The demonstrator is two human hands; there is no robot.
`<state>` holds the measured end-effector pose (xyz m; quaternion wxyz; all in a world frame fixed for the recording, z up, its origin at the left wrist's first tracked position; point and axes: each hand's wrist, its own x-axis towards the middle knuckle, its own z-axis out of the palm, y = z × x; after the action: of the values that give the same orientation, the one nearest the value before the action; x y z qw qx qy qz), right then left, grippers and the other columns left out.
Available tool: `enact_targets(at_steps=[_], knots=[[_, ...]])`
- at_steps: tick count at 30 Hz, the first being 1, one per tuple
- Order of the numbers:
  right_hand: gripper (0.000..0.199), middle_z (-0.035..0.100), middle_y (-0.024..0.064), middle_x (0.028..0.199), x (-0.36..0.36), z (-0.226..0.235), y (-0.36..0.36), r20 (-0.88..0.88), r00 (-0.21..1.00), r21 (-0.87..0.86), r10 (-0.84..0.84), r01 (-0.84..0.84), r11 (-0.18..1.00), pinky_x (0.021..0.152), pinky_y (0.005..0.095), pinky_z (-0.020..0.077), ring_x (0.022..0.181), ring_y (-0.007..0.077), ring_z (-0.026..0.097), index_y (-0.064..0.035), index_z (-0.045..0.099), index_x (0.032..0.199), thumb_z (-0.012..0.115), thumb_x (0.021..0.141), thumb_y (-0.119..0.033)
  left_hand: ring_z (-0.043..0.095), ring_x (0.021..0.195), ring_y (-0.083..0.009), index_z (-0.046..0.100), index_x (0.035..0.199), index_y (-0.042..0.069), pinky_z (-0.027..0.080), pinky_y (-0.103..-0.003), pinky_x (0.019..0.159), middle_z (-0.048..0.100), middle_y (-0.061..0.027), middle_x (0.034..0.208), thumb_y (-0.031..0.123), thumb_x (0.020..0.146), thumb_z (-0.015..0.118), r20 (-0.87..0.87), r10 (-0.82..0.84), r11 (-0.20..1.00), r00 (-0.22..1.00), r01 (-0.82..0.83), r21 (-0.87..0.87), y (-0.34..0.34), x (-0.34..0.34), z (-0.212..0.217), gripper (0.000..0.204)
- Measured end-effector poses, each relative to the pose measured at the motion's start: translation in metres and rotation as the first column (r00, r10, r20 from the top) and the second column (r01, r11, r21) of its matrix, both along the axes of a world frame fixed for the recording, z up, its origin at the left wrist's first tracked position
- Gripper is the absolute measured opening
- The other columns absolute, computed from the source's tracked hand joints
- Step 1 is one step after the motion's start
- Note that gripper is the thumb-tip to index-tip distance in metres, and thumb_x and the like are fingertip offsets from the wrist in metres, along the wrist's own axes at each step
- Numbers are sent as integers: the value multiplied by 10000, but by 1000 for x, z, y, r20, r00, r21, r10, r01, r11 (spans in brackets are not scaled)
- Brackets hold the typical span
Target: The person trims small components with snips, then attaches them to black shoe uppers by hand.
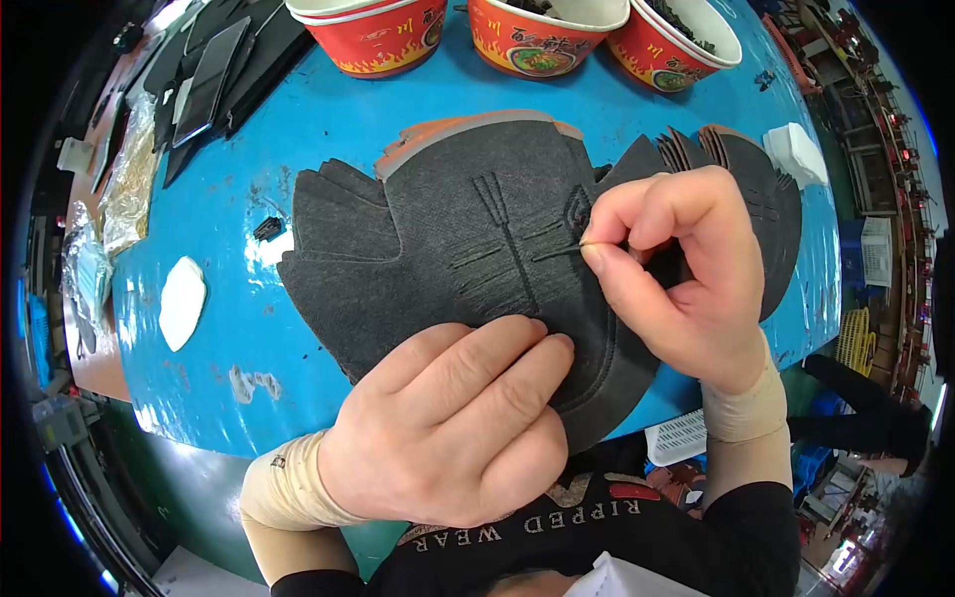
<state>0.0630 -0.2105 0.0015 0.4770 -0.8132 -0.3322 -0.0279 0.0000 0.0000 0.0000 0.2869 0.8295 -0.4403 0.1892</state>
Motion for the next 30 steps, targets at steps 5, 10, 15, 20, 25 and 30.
enact_targets(at_steps=[5, 10, 15, 20, 25, 30], knots=[[333, 625, 75, 861, 0, -1, 3, 55, 998, -21, -40, 41, 999, 595, 193, 413, 673, 55, 505, -59, 411, 927, 656, 791, 121, 645, 849, -379, 466, 723, 9, 535, -425, 679, 638, -273, 1070, 6, 672, 631, -75, 79, 993, 994, -85, -79, 0, 0, 3, 173], [328, 641, 67, 851, 2, -2, 2, 99, 994, -48, -38, 43, 998, 577, 189, 408, 649, 45, 485, -55, 427, 929, 674, 786, 108, 613, 865, -390, 456, 706, -11, 528, -425, 706, 601, -304, 1146, -27, 644, 638, -96, 178, 984, 979, -177, 18, -4, 1, 3, 193], [322, 647, 66, 849, 4, -4, 1, 121, 992, -34, -29, 33, 999, 583, 187, 420, 652, 46, 498, -43, 450, 957, 682, 786, 98, 590, 884, -381, 455, 718, -16, 516, -413, 745, 590, -292, 1179, -35, 631, 641, -104, 209, 972, 972, -195, 128, -9, -1, 8, 207], [277, 624, 109, 965, 8, 0, -10, -56, 998, 151, -30, 38, 988, 738, 218, 484, 839, 107, 595, -20, 464, 1042, 614, 851, 113, 586, 886, -384, 461, 715, -19, 509, -421, 760, 591, -273, 1183, -41, 631, 636, -151, 248, 963, 957, -226, 148, -11, -2, 12, 195], [268, 628, 105, 943, 8, 6, -10, 29, 996, 111, -86, 83, 990, 756, 228, 502, 838, 115, 606, -8, 486, 1031, 629, 839, 112, 584, 892, -385, 463, 716, -20, 507, -420, 764, 592, -272, 1181, -43, 639, 633, -128, 252, 959, 959, -230, 164, -12, -1, 11, 188], [215, 636, 63, 858, 6, -1, 3, 152, 986, 62, -63, 54, 997, 675, 219, 478, 746, 96, 580, -24, 550, 941, 686, 804, 72, 582, 898, -383, 465, 717, -18, 503, -420, 772, 591, -267, 1185, -49, 648, 627, -120, 254, 957, 960, -231, 178, -13, -1, 11, 179]])
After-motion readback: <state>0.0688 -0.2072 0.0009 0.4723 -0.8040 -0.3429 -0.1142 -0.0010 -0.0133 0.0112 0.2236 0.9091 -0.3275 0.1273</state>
